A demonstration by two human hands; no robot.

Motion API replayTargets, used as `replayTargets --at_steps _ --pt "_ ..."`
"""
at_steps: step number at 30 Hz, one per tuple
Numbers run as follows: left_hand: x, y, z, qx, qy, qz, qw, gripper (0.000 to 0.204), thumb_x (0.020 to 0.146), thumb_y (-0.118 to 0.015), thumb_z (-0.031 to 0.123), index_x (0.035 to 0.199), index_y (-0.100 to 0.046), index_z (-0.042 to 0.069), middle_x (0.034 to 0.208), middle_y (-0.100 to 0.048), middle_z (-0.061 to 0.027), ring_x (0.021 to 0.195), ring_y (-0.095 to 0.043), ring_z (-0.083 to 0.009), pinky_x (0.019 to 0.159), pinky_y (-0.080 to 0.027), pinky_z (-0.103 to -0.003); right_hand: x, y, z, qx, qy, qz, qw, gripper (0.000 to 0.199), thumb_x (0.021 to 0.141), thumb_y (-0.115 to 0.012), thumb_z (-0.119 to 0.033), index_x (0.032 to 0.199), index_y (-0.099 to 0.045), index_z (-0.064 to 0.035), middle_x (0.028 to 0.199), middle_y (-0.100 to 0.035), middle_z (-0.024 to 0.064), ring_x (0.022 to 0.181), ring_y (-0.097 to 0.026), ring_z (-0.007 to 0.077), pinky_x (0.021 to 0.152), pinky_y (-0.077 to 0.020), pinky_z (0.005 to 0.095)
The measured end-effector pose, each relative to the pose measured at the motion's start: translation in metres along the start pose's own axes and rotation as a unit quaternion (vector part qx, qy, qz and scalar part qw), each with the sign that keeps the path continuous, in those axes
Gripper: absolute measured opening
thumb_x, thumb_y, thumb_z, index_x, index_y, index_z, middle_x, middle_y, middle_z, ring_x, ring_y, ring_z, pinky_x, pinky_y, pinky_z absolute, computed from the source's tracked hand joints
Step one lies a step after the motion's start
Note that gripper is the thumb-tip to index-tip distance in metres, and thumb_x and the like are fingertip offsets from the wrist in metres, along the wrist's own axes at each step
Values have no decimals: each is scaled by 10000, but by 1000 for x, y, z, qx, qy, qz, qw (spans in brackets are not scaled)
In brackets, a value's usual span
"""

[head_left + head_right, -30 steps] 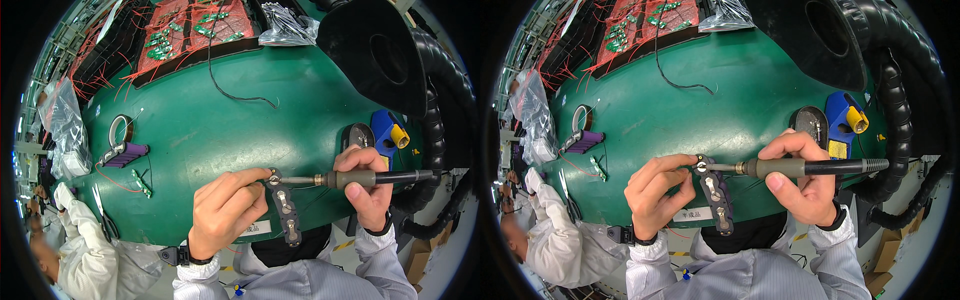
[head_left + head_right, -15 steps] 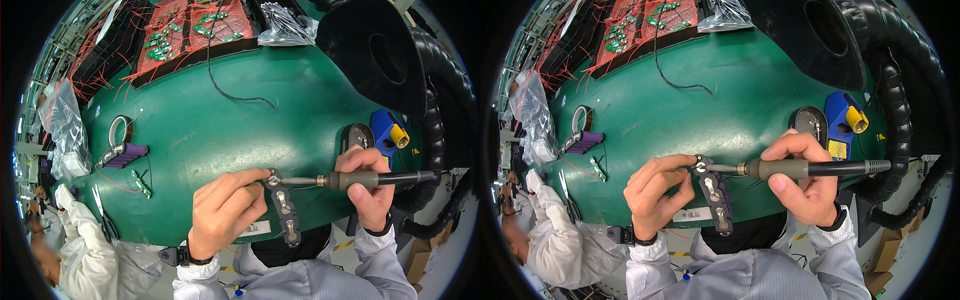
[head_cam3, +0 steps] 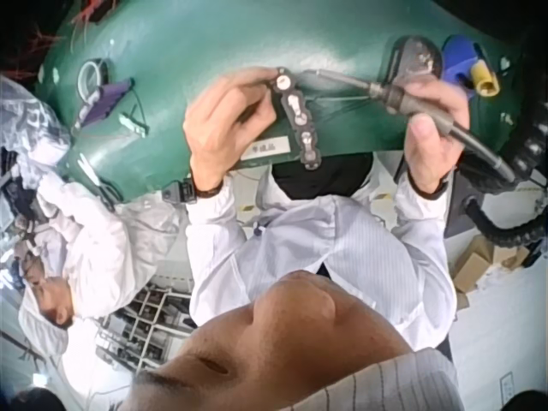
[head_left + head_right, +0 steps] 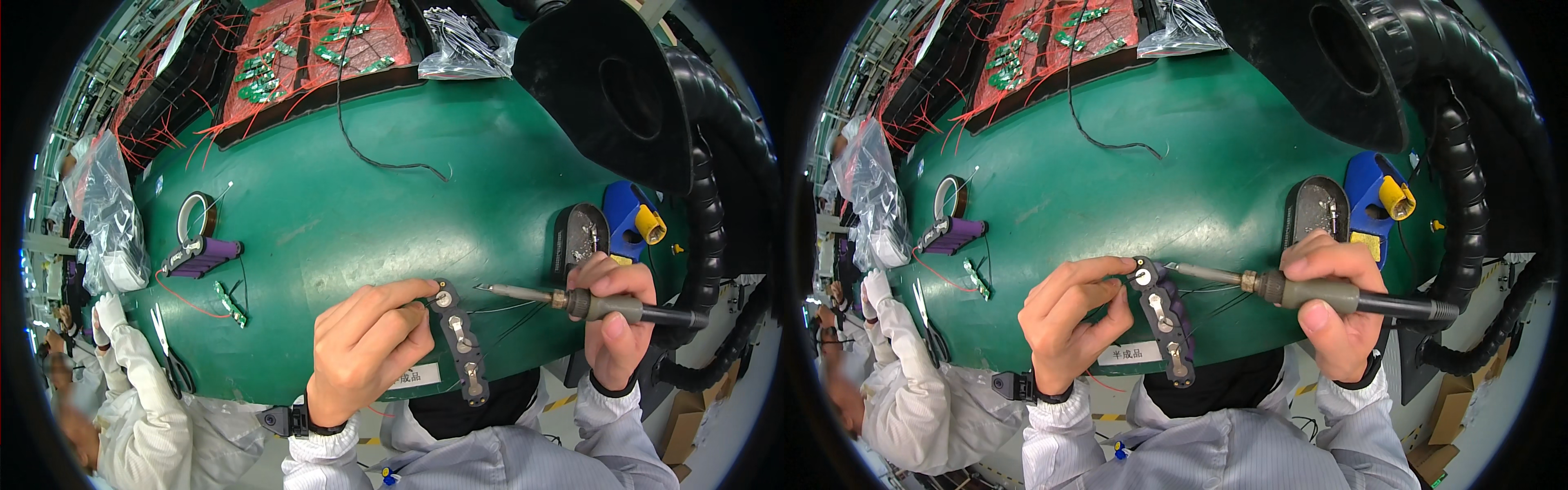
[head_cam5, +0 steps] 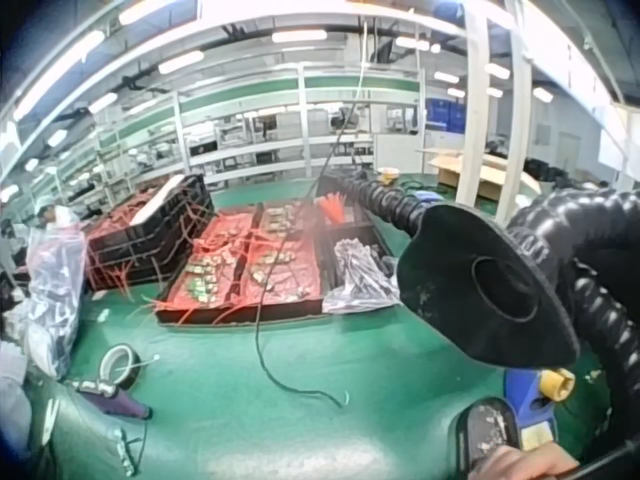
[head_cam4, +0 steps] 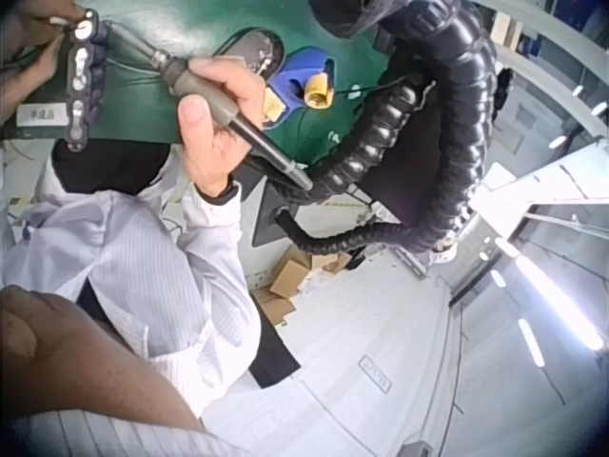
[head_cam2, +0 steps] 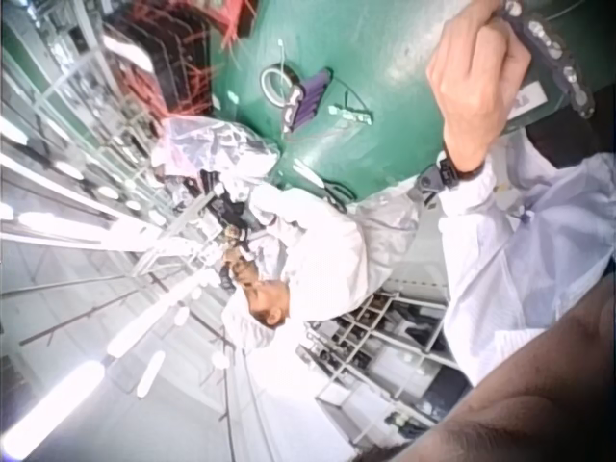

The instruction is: Soldering wires and connectors to a multi-cell lithium-ion battery pack on an assembly line.

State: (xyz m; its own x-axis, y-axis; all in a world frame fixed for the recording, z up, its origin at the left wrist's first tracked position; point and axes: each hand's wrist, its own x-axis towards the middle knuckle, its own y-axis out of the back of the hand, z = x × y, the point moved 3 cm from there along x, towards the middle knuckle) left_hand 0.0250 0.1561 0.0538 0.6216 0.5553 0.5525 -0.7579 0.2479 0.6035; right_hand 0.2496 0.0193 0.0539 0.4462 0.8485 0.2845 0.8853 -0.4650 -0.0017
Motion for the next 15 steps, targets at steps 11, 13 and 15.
replayTargets --at_steps 11,13,15 --pt "-1 -1 -1 -8 -23 16 1000 235 661 -781 -118 802 -635 0 1015 -775 -103 674 -677 -213 554 -522 -306 -13 6 3 31 17 -20 999 410 936 -741 -319 1127 -618 22 920 -644 128 869 -584 223 787 -468 372" --pt "-1 0 -1 -12 -19 15 1000 235 670 -782 -119 806 -632 0 1015 -774 -105 680 -681 -217 558 -524 -308 -10 2 1 28 17 -30 999 392 931 -738 -287 1126 -618 31 932 -654 135 881 -590 224 787 -467 371" --pt "0 0 -1 -18 -14 15 1000 236 678 -783 -118 812 -631 2 1016 -774 -106 688 -685 -223 563 -527 -310 -5 2 0 16 31 -54 998 368 931 -727 -254 1129 -614 35 939 -662 139 867 -593 224 783 -466 368"
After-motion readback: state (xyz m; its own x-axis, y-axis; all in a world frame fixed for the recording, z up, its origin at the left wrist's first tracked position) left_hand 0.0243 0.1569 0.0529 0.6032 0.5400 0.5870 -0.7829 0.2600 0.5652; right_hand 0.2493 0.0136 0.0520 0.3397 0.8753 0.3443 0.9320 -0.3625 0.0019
